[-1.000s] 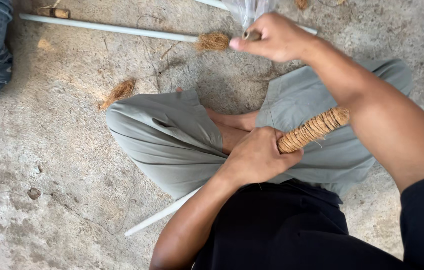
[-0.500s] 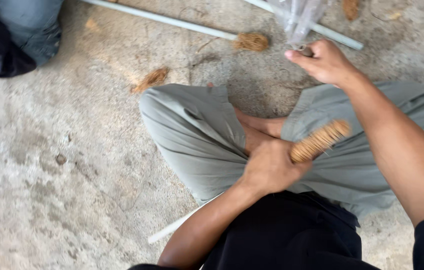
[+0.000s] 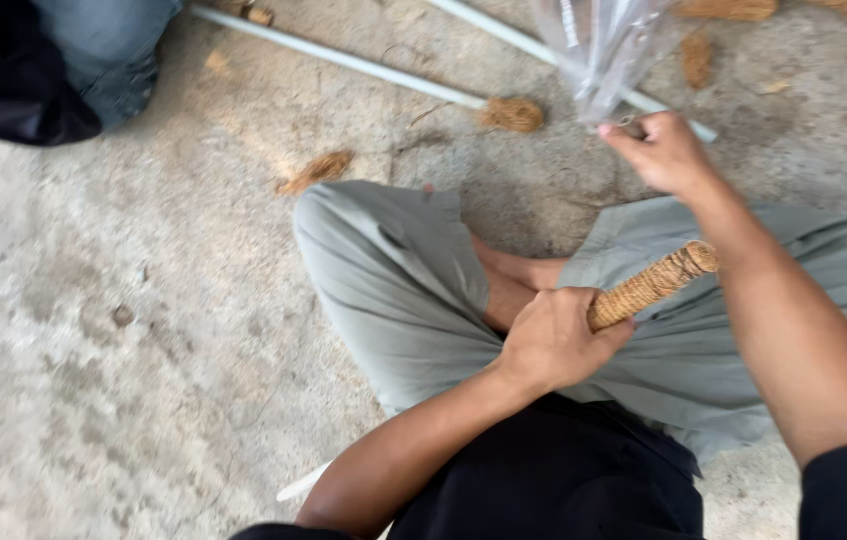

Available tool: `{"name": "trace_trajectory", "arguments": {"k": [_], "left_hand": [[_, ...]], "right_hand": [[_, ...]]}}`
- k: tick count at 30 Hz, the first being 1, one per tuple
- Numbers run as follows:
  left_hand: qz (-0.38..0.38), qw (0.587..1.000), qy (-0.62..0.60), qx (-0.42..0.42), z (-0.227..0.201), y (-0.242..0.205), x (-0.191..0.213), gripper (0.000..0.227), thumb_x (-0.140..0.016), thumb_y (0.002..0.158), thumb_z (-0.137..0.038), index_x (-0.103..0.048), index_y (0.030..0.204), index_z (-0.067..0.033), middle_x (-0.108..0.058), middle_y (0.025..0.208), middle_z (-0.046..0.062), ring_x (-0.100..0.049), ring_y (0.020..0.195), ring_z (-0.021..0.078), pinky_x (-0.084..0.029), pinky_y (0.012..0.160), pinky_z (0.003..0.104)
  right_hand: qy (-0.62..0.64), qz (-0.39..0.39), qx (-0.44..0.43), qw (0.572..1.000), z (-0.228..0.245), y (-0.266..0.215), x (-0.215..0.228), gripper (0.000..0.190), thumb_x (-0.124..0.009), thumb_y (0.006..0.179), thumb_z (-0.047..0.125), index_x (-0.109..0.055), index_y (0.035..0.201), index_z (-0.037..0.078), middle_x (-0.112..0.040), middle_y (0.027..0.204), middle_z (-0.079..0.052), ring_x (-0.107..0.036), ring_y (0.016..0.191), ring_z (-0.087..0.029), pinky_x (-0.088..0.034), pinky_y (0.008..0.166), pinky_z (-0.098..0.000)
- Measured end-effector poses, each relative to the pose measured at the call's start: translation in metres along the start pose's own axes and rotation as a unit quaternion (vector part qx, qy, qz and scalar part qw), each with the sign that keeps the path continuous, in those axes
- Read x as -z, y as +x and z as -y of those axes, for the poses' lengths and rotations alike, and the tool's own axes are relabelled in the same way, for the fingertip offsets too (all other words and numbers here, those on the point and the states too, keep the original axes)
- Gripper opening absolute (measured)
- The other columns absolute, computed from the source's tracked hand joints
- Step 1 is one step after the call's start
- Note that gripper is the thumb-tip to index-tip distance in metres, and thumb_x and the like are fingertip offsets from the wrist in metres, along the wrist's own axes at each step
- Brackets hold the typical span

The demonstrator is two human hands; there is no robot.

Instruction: The person sits on the floor and wraps a bundle of fibrous material onto the end of a white PVC pipe. They use a small cylindrical tool to tightly wind a dark string around the fibers to secure them to the pipe. The person adjusts the bundle and continues wrapping the string along the length of the fibrous section.

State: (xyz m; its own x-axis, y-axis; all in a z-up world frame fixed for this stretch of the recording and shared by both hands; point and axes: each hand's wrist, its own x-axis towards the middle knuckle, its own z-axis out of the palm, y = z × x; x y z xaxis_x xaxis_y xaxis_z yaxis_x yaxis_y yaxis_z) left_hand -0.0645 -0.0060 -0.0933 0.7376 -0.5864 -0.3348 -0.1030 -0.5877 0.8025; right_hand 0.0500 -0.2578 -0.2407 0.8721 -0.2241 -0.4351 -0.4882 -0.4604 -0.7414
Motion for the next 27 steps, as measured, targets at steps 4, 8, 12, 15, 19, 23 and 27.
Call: {"name": "trace_trajectory", "arguments": {"k": [4, 8, 12, 15, 19, 23, 27], "left_hand": [[0.148, 0.983, -0.03, 0.108, -0.013, 0.006, 0.001, 0.059, -0.071, 0.081, -0.057, -0.076, 0.083, 0.0019, -0.072, 0.068, 0.018, -0.075, 0.069, 0.0324, -0.058, 0.07, 0.045], [0.213, 0.972, -0.054, 0.084, -0.019, 0.001, 0.005, 0.056, -0.07, 0.083, -0.052, -0.074, 0.101, 0.0009, -0.074, 0.078, 0.016, -0.075, 0.079, 0.0285, -0.056, 0.077, 0.042], [0.243, 0.964, -0.086, 0.06, -0.022, -0.004, 0.008, 0.06, -0.067, 0.08, -0.039, -0.065, 0.128, -0.0036, -0.073, 0.077, 0.014, -0.074, 0.075, 0.0247, -0.056, 0.074, 0.037], [0.268, 0.957, -0.076, 0.081, -0.026, -0.004, 0.007, 0.065, -0.065, 0.078, -0.033, -0.059, 0.138, -0.0081, -0.07, 0.072, 0.015, -0.07, 0.068, 0.0246, -0.055, 0.069, 0.037], [0.258, 0.959, -0.091, 0.071, -0.029, -0.009, 0.008, 0.052, -0.066, 0.08, -0.029, -0.061, 0.125, -0.0041, -0.069, 0.071, 0.012, -0.069, 0.066, 0.0226, -0.055, 0.067, 0.038], [0.213, 0.971, -0.108, 0.019, -0.027, -0.01, 0.023, 0.033, -0.065, 0.083, -0.026, -0.07, 0.104, -0.0012, -0.067, 0.068, 0.011, -0.066, 0.062, 0.0205, -0.054, 0.066, 0.038], [0.183, 0.977, -0.099, 0.037, -0.023, -0.013, 0.046, 0.028, -0.071, 0.085, -0.027, -0.072, 0.086, 0.001, -0.067, 0.065, 0.011, -0.065, 0.061, 0.0192, -0.053, 0.063, 0.039]], "right_hand": [[-0.082, -0.026, 0.066, 0.994, -0.015, 0.005, -0.001, 0.062, -0.072, 0.097, 0.055, -0.058, 0.063, 0.005, -0.055, 0.057, -0.007, -0.048, 0.052, -0.017, -0.039, 0.053, -0.0381], [-0.061, 0.0, 0.051, 0.997, -0.022, 0.006, 0.004, 0.052, -0.074, 0.091, 0.05, -0.061, 0.064, 0.007, -0.056, 0.059, -0.005, -0.049, 0.056, -0.016, -0.039, 0.055, -0.0387], [-0.069, 0.008, 0.043, 0.997, -0.03, 0.008, 0.002, 0.054, -0.075, 0.091, 0.048, -0.059, 0.064, 0.005, -0.054, 0.06, -0.006, -0.049, 0.057, -0.017, -0.04, 0.056, -0.0394], [-0.084, 0.009, 0.047, 0.995, -0.037, 0.011, 0.004, 0.055, -0.074, 0.092, 0.048, -0.058, 0.064, 0.004, -0.053, 0.059, -0.008, -0.05, 0.057, -0.018, -0.039, 0.057, -0.0399], [-0.042, 0.009, 0.033, 0.999, -0.035, 0.012, -0.001, 0.051, -0.075, 0.091, 0.046, -0.058, 0.062, 0.007, -0.054, 0.059, -0.005, -0.049, 0.057, -0.016, -0.039, 0.055, -0.0385], [0.107, 0.0, 0.009, 0.994, -0.013, -0.007, 0.002, 0.044, -0.075, 0.097, 0.041, -0.061, 0.08, 0.004, -0.049, 0.064, 0.0, -0.042, 0.057, -0.013, -0.036, 0.052, -0.033], [0.4, 0.146, 0.032, 0.904, 0.016, -0.037, 0.038, 0.034, -0.054, 0.111, 0.033, -0.06, 0.109, 0.0, -0.047, 0.074, 0.002, -0.043, 0.062, -0.01, -0.042, 0.057, -0.0239]]}}
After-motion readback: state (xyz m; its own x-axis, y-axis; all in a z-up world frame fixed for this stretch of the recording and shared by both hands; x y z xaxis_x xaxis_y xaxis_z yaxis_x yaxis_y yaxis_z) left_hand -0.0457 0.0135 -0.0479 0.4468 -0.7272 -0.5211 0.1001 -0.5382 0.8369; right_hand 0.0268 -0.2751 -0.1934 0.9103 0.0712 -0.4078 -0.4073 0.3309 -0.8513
